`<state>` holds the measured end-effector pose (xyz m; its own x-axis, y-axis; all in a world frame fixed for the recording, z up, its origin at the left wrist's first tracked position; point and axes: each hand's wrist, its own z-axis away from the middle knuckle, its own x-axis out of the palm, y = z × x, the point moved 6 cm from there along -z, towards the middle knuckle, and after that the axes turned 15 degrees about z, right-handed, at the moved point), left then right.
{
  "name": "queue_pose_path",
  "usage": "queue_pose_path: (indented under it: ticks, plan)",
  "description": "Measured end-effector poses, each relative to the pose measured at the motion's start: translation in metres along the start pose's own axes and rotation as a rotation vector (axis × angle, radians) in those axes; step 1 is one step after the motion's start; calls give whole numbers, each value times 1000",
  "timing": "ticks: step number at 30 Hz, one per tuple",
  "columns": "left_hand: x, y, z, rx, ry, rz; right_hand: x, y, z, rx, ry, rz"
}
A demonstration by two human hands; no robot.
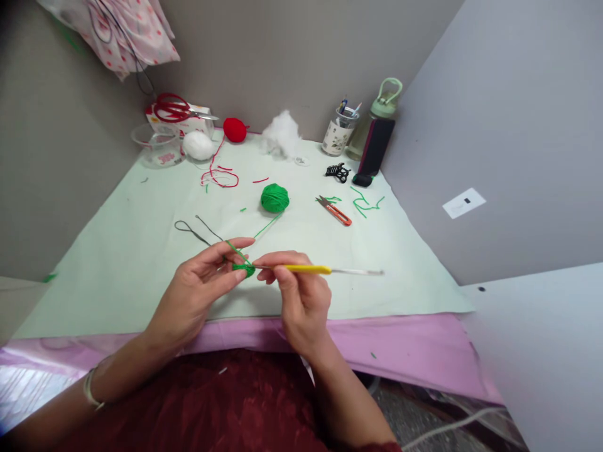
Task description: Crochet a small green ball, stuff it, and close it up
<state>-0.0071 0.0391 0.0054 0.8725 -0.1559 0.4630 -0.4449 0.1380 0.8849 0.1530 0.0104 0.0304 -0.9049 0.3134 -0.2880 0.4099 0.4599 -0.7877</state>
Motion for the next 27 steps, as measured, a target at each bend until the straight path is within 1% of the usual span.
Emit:
queue_pose_path:
  ticks: [2, 3, 4, 5, 6, 7, 8, 9, 10, 11, 13, 14, 16, 19, 21, 22, 23, 25, 26, 27]
  plan:
    - [0, 3, 1, 75, 39, -85, 2, -10, 6, -180, -2, 183]
    - [1, 4, 2, 95, 57, -78, 4, -13, 9, -268, 1, 278]
    - [1, 2, 1, 82, 69, -24, 6, -16, 12, -343, 8, 373]
    - [1, -2, 1, 30, 72, 74, 8, -17, 15, -396, 18, 463]
    - [3, -8, -1, -59, 61, 198, 10, -18, 17, -429, 34, 527]
    - [5, -14, -1, -165, 44, 323, 10, -18, 18, -444, 54, 546]
    - [6, -18, -2, -259, 30, 427, 8, -17, 17, -428, 69, 517]
    - [7, -21, -3, -329, 21, 498, 6, -15, 14, -379, 83, 442]
    - [7, -22, -4, -365, 15, 535, 3, -11, 10, -300, 94, 338]
    - [5, -21, -5, -365, 13, 547, 0, -6, 6, -200, 99, 220]
    - [3, -17, -7, -320, 8, 522, -2, 5, -1, -5, 88, 9]
    - [4, -16, -7, -298, -4, 496, -1, 8, -4, 56, 80, -61]
    - [7, -15, -6, -260, -34, 428, 3, 8, -8, 92, 52, -106]
    - [11, -14, -4, -177, -46, 325, 6, 6, -6, 52, 57, -12]
    - [11, -14, -4, -135, -7, 306, 6, 1, -2, -30, 74, 102]
    - [10, -15, -5, -137, 15, 321, 6, -2, 0, -98, 84, 180]
    - [10, -17, -5, -160, 25, 351, 7, -6, 3, -183, 89, 264]
    - [11, -22, -7, -257, 1, 439, 7, -12, 7, -330, 94, 389]
    - [11, -24, -7, -314, -17, 482, 5, -13, 7, -350, 98, 400]
    - [11, -26, -8, -362, -28, 518, 3, -10, 5, -319, 107, 366]
